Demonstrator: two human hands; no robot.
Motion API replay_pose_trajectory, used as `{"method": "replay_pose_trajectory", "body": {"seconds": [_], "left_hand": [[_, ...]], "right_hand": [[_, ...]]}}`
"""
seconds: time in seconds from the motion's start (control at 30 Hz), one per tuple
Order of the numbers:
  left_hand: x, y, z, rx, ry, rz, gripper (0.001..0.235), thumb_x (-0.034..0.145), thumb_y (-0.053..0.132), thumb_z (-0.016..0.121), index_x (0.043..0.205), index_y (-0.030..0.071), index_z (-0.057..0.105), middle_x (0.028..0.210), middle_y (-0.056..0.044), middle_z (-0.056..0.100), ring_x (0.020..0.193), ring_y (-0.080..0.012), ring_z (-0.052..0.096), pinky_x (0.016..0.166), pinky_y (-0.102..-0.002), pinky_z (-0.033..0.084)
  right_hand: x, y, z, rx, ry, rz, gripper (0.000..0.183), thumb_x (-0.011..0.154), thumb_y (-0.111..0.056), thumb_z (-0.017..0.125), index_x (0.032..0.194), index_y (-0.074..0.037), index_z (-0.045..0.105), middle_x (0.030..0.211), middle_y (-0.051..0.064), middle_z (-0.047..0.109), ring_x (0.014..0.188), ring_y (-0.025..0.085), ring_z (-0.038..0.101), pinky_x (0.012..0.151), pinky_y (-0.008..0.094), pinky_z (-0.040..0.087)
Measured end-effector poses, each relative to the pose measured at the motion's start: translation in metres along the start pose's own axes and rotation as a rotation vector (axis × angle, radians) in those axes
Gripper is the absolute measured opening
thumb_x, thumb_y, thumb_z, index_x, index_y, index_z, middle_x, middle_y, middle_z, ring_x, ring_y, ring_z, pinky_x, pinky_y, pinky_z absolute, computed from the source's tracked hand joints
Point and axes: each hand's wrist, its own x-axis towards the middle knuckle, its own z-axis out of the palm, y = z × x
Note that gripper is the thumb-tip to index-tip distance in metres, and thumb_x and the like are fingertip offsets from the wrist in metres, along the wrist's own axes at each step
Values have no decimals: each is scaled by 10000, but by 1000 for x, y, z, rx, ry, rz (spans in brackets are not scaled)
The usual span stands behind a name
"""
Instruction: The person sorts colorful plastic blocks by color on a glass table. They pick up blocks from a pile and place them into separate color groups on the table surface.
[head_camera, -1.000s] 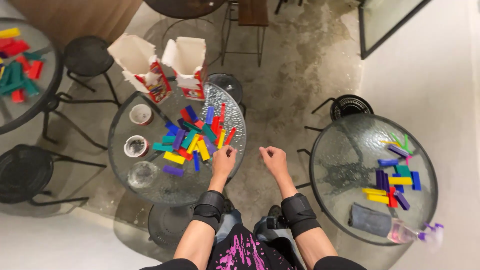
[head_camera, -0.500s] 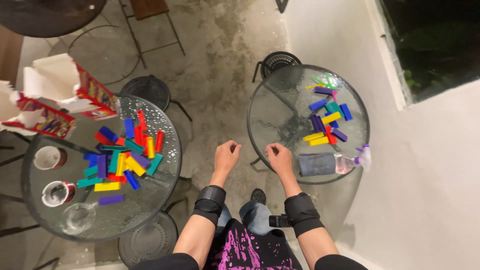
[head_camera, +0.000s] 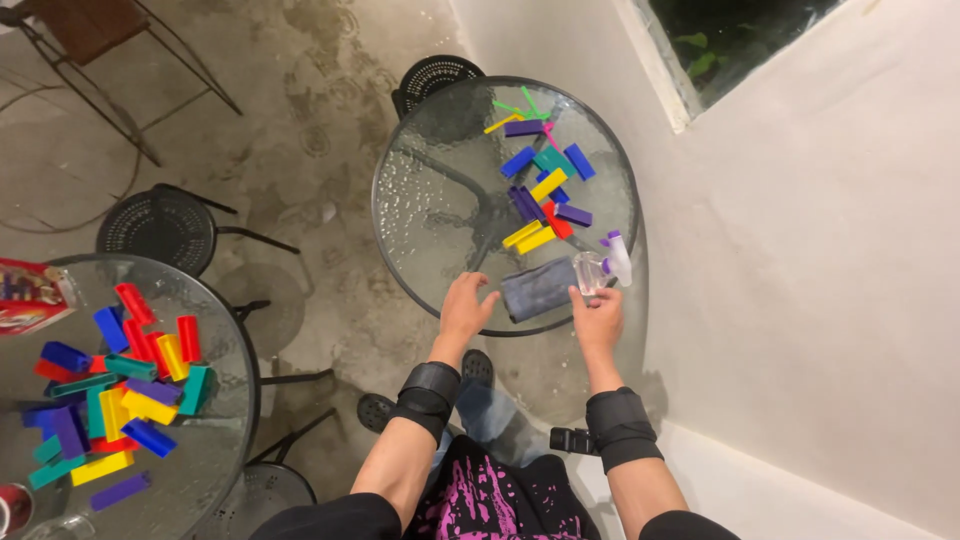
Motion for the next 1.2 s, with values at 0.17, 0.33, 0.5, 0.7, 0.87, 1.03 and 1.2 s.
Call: {"method": "replay_pose_trajectory", "body": {"seconds": [0.17,0.33,0.5,0.7,0.87,1.03,1.2], "left_hand": [[6,17,40,103,-126,-14,469,781,247,844,1170,75,646,1206,-128,612,1183,-358,558,966,-443,478],[12,29,67,217,-199,7,700,705,225,893,1320,86,589,1333,-125,526,1247,-357,495,1001,-448,469],[22,51,67,373,-275,-98,879,644,199,924,1407,93,501,1359,-126,472,1289,-367,442,947,-465,498],[24,16,89,469,-329,2,763,708,191,903,1378,102,550,1309,-123,497,1240,-382,465,937,-459,511],[27,22,86,413,-297,33,705,712,156,871,1350,98,578,1285,-116,514,1236,-368,481,996,-439,502],[40,53,53,380,-396,-60,732,717,265,873,1353,86,558,1247,-135,506,1211,-367,472,967,-462,468],[51,22,64,266,-235,-21,531,859,317,814,1275,63,605,1176,-119,574,1149,-353,548,941,-456,483]], "right_hand": [[22,-7,-15,162,114,-146,719,707,-409,914,1210,-1,601,1036,122,667,867,278,665,775,429,518],[39,-13,-17,184,124,-336,535,752,-278,921,1141,8,690,1089,148,698,996,331,670,853,453,519],[60,-7,-9,452,-40,-189,475,819,-189,841,1179,58,654,1041,140,726,920,236,739,739,358,637],[112,20,5,550,-117,-176,402,911,-102,777,1218,86,598,1099,154,698,931,215,750,776,336,633],[130,-12,-18,464,-120,-311,444,911,-26,727,1325,25,573,1220,150,664,1062,216,677,806,347,587],[129,-21,-25,512,-182,-328,498,907,-35,668,1389,-44,544,1254,117,677,1093,211,687,838,325,580],[122,-11,-22,372,-53,-409,726,792,-54,712,1459,12,433,1390,207,551,1180,275,606,827,347,565]]}}
